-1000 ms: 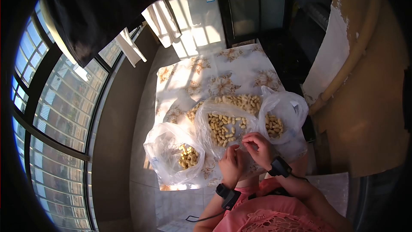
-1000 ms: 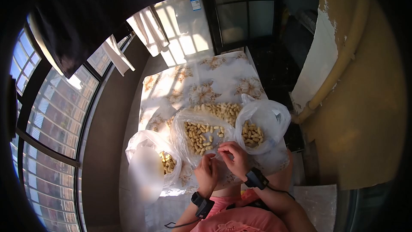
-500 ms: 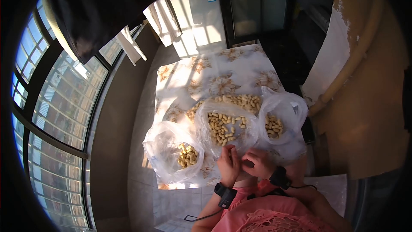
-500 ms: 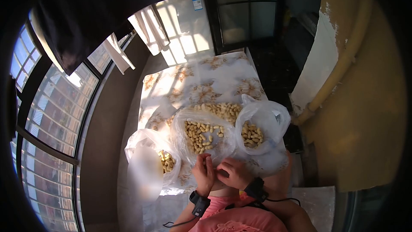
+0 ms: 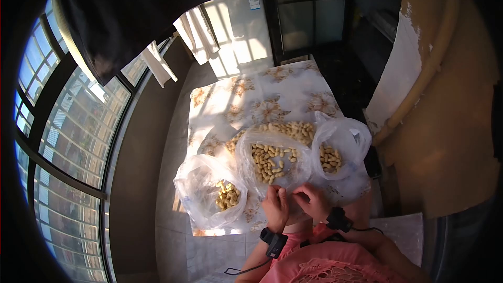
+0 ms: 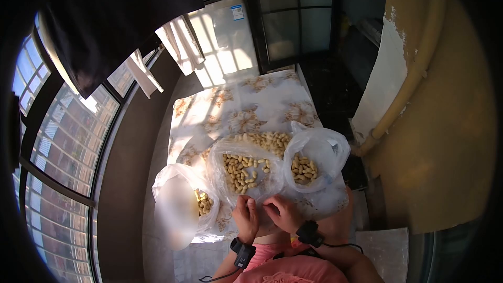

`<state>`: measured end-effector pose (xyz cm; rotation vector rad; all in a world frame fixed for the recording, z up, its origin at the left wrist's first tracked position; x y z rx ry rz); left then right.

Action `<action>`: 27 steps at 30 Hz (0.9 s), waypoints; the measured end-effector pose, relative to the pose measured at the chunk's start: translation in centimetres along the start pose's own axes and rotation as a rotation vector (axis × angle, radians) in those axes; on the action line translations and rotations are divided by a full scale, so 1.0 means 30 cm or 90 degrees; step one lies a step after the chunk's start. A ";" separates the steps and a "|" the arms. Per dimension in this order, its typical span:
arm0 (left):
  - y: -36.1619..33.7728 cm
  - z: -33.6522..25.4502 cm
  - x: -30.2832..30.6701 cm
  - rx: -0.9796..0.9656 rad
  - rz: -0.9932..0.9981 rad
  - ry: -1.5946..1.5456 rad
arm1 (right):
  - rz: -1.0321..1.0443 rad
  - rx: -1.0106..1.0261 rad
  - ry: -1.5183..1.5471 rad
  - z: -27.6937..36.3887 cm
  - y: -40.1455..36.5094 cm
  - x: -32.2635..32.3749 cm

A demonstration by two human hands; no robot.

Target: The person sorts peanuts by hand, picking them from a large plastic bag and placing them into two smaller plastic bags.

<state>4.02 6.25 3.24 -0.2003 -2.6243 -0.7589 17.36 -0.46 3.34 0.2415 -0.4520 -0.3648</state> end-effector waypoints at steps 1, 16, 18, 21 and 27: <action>-0.002 -0.002 0.005 0.002 -0.001 0.001 | 0.002 0.000 0.001 0.002 0.000 -0.001; 0.001 -0.016 -0.019 0.014 0.046 0.007 | -0.055 -0.143 0.217 -0.114 -0.022 0.019; 0.003 -0.023 -0.019 -0.004 0.042 0.007 | -0.043 -0.109 0.134 -0.076 -0.012 0.032; 0.003 -0.025 -0.017 0.004 0.048 0.006 | -0.016 -0.065 0.040 -0.038 -0.009 0.028; 0.001 -0.019 -0.022 0.009 0.058 0.003 | 0.001 -0.002 -0.050 -0.008 -0.005 -0.002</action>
Point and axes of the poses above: each hand's wrist, its own y-axis towards the middle knuckle, its own x-axis out of the back of the hand, z = x × y, the point moved 7 cm from there along y, towards the middle knuckle, and after that the axes turned 5 degrees about -x, right-handed, at the moved point
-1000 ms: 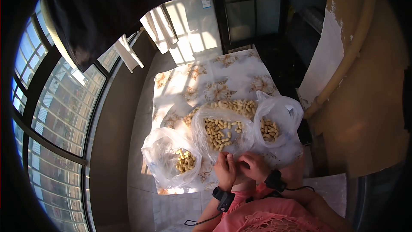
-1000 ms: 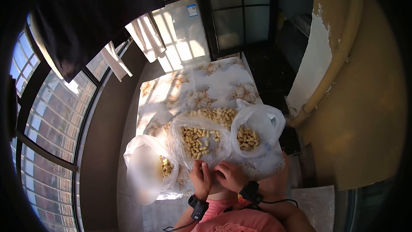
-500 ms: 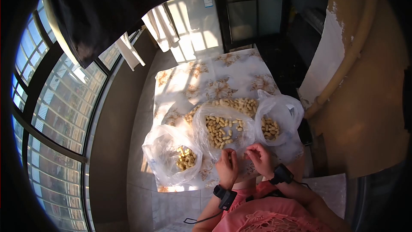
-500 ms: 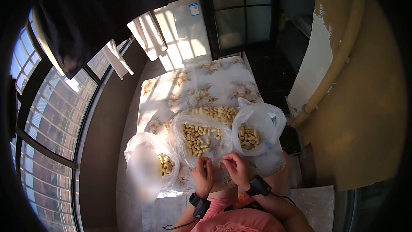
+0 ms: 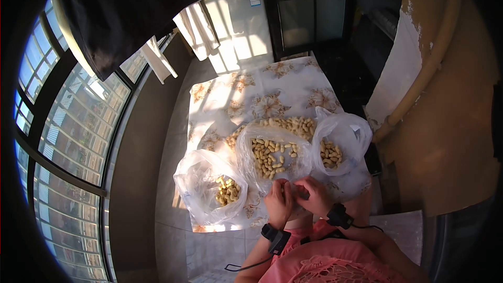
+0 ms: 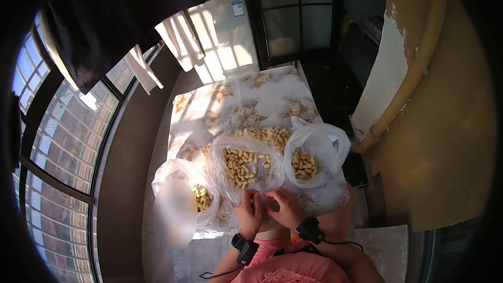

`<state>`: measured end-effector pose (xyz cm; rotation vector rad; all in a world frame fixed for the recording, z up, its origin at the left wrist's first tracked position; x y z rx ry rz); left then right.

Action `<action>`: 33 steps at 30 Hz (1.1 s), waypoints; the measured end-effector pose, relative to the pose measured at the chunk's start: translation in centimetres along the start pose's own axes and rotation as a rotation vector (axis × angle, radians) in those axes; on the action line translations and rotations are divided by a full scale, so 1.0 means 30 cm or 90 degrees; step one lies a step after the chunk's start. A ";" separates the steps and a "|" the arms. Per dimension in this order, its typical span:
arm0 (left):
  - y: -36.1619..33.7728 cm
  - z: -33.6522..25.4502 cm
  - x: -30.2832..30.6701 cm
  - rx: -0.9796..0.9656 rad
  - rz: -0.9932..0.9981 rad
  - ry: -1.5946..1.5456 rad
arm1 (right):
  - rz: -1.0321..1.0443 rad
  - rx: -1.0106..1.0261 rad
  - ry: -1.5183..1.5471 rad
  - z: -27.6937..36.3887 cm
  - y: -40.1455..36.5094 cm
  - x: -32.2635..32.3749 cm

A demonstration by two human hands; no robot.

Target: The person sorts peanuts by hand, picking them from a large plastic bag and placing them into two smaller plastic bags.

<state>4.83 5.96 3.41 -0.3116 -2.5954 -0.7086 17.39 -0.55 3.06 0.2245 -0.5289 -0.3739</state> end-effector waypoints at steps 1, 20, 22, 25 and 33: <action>0.000 0.000 0.000 0.000 0.000 0.000 | -0.001 -0.005 0.008 0.001 -0.001 0.001; 0.001 -0.003 -0.001 -0.008 0.005 0.000 | -0.072 -0.025 0.114 -0.038 -0.006 0.029; 0.000 0.000 -0.002 -0.007 0.006 0.002 | -0.072 -0.024 0.111 -0.037 -0.005 0.029; -0.002 0.005 -0.006 -0.009 0.019 0.014 | -0.072 -0.022 0.107 -0.037 -0.004 0.030; -0.003 0.008 -0.007 -0.009 0.016 0.011 | -0.077 -0.018 0.100 -0.033 -0.004 0.031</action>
Point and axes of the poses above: each hand's wrist, its own y-axis towards the middle knuckle, its own x-axis out of the back of the hand, z = x × y, the point moved 7 cm from there along y, towards the middle knuckle, and after that the axes turned 5 degrees about -x, right-handed, at the moved point
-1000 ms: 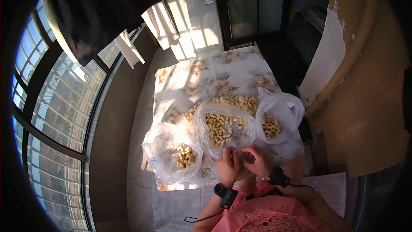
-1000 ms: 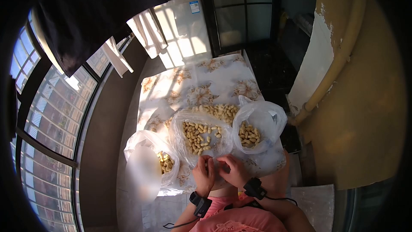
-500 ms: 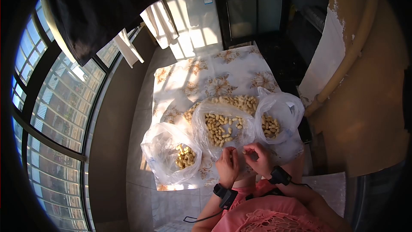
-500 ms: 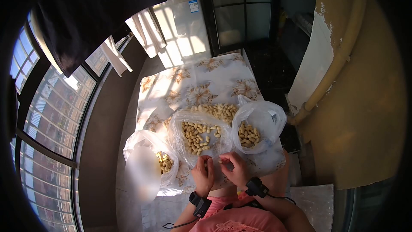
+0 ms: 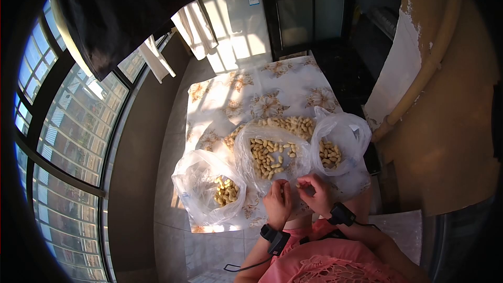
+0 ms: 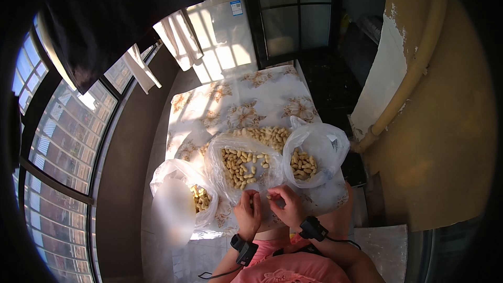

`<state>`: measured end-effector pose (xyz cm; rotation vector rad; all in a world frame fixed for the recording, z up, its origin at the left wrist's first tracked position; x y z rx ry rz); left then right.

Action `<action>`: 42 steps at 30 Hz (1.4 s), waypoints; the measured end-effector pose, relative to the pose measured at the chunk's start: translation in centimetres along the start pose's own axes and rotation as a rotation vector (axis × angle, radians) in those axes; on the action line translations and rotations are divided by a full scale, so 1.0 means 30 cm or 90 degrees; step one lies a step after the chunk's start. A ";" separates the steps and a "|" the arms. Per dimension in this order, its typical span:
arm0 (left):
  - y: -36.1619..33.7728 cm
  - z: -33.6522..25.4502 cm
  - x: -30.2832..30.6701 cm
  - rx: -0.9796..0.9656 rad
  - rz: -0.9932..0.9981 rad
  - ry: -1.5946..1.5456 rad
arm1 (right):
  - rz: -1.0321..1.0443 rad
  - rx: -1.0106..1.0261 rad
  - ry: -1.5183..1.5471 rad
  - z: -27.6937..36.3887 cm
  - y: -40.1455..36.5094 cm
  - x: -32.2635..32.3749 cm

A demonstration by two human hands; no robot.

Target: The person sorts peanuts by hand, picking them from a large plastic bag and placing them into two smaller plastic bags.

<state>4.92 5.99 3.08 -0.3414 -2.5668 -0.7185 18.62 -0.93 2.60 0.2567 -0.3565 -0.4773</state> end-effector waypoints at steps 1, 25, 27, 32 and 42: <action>0.000 -0.001 0.000 0.000 0.000 0.000 | 0.001 0.002 -0.002 -0.002 -0.001 0.000; 0.000 0.002 -0.001 0.011 -0.002 -0.013 | -0.005 0.002 -0.001 0.010 0.001 0.005; 0.001 -0.004 0.003 -0.004 -0.009 0.002 | -0.007 0.002 -0.006 0.011 0.002 0.006; -0.004 0.005 0.005 -0.001 -0.013 -0.009 | -0.011 -0.003 -0.002 0.007 0.000 0.005; -0.003 0.005 0.005 -0.012 -0.012 -0.004 | -0.005 -0.013 -0.009 -0.002 -0.003 0.003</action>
Point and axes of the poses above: each hand's wrist, its own y-axis towards the middle knuckle, its own x-axis out of the back of the hand, z = x × y, the point moved 7 cm from there along y, towards the middle knuckle, and after that the axes turned 5 degrees about -x, right-handed, at the moved point
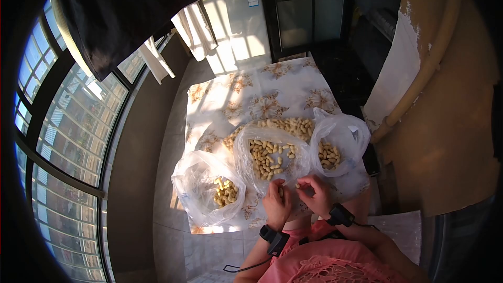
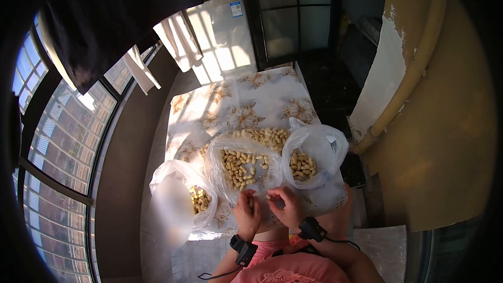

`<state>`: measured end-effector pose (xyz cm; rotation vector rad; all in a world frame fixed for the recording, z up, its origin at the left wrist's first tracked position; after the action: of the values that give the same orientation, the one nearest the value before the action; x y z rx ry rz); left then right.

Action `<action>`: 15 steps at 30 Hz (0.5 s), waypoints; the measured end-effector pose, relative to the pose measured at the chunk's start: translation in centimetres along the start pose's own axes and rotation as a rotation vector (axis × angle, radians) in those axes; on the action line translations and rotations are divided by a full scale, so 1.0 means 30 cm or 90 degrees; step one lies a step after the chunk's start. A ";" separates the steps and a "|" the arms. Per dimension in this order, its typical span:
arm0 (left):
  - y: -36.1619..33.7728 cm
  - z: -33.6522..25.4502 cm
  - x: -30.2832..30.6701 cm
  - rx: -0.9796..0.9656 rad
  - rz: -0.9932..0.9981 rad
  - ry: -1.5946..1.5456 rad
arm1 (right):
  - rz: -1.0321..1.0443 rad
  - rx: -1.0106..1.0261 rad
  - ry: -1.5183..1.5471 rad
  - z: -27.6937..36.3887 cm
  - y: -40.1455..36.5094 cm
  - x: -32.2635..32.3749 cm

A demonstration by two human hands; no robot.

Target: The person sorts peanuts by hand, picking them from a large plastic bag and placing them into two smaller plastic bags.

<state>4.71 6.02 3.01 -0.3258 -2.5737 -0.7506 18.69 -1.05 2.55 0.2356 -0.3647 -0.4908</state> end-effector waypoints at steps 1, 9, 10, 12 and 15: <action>-0.001 0.001 -0.001 0.000 0.000 0.000 | 0.001 0.000 0.003 0.002 0.000 0.000; -0.007 0.016 -0.008 0.019 -0.006 0.002 | 0.000 0.006 0.004 0.008 -0.001 0.000; -0.012 0.014 -0.007 0.017 -0.007 0.001 | -0.003 -0.004 0.025 0.013 -0.002 0.006; -0.007 0.018 -0.007 0.042 0.010 -0.007 | -0.007 -0.008 0.047 0.041 0.013 0.027; -0.010 0.021 -0.001 0.049 -0.014 -0.002 | -0.077 0.090 0.019 0.118 0.050 0.135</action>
<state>4.41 6.13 2.40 -0.2749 -2.6050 -0.6577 21.23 -2.25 7.37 0.4031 -0.3571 -0.5812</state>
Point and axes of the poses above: each hand's wrist, its own y-axis towards the middle knuckle, its own x-axis out of the back of the hand, z = x × y, the point moved 7 cm from there along y, towards the middle knuckle, and after that the axes turned 5 degrees about -x, right-handed, at the moved point
